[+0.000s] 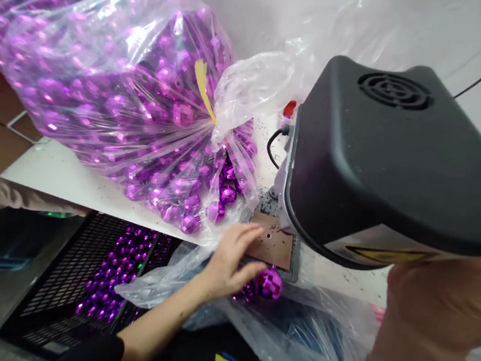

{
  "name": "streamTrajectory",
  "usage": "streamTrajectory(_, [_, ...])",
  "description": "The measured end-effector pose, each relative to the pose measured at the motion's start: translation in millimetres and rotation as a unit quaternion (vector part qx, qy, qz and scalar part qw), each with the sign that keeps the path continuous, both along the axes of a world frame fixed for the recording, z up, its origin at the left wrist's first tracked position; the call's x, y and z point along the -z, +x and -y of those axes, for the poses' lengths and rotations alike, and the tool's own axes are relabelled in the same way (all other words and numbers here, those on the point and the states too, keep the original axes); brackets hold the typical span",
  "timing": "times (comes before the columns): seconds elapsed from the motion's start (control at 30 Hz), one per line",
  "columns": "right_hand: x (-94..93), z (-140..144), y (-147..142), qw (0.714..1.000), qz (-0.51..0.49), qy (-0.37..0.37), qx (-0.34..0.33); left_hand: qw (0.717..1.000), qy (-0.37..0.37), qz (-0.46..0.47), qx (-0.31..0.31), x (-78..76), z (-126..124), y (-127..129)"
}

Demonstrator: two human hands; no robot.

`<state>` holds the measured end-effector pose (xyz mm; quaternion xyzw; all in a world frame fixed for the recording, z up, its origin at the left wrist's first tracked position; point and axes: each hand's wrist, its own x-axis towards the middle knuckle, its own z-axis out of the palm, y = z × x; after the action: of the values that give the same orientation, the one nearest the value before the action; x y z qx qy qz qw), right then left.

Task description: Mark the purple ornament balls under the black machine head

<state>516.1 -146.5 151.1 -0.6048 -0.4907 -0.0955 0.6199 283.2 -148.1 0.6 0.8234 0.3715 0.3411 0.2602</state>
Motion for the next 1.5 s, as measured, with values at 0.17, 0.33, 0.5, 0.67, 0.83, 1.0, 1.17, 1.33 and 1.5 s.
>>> streamTrajectory(0.17, [-3.8, -6.2, -4.2, 0.999, -0.018, 0.029, -0.024, 0.948, 0.067, -0.226, -0.212, -5.2, -75.3, -15.1])
streamTrajectory(0.33, [-4.2, -5.1, -4.1, 0.999, -0.005, 0.033, -0.021, 0.935, 0.028, -0.308, -0.175, -4.7, -113.9, -14.8])
streamTrajectory(0.5, [-7.8, -2.1, -4.2, 1.000, -0.003, 0.009, -0.026, 0.987, -0.104, 0.008, -0.126, -29.5, -89.8, -25.5])
streamTrajectory(0.67, [-12.9, -17.7, 2.8, 0.998, -0.025, -0.005, -0.064, 0.820, -0.460, 0.340, 0.014, -36.0, -36.1, -20.7])
streamTrajectory(0.83, [-8.9, -37.0, 13.8, 0.996, -0.036, -0.014, -0.076, 0.817, -0.491, 0.303, -0.011, -11.3, -23.1, 2.6])
streamTrajectory(1.0, [-8.1, -37.1, 13.8, 0.996, -0.049, -0.022, -0.069, 0.916, -0.336, 0.214, -0.045, 7.0, -32.1, 15.8])
streamTrajectory(1.17, [-8.7, -37.4, 13.1, 0.996, -0.050, -0.017, -0.071, 0.964, -0.239, 0.109, -0.037, 8.9, -33.0, 26.3])
streamTrajectory(1.33, [-7.6, -37.6, 13.6, 0.996, -0.046, -0.018, -0.069, 0.986, -0.160, 0.043, -0.029, -1.0, -28.7, 38.7])
streamTrajectory(1.5, [-9.0, -35.7, 12.4, 0.997, -0.038, -0.012, -0.071, 0.991, -0.114, 0.015, -0.066, 3.9, -26.4, 53.1])
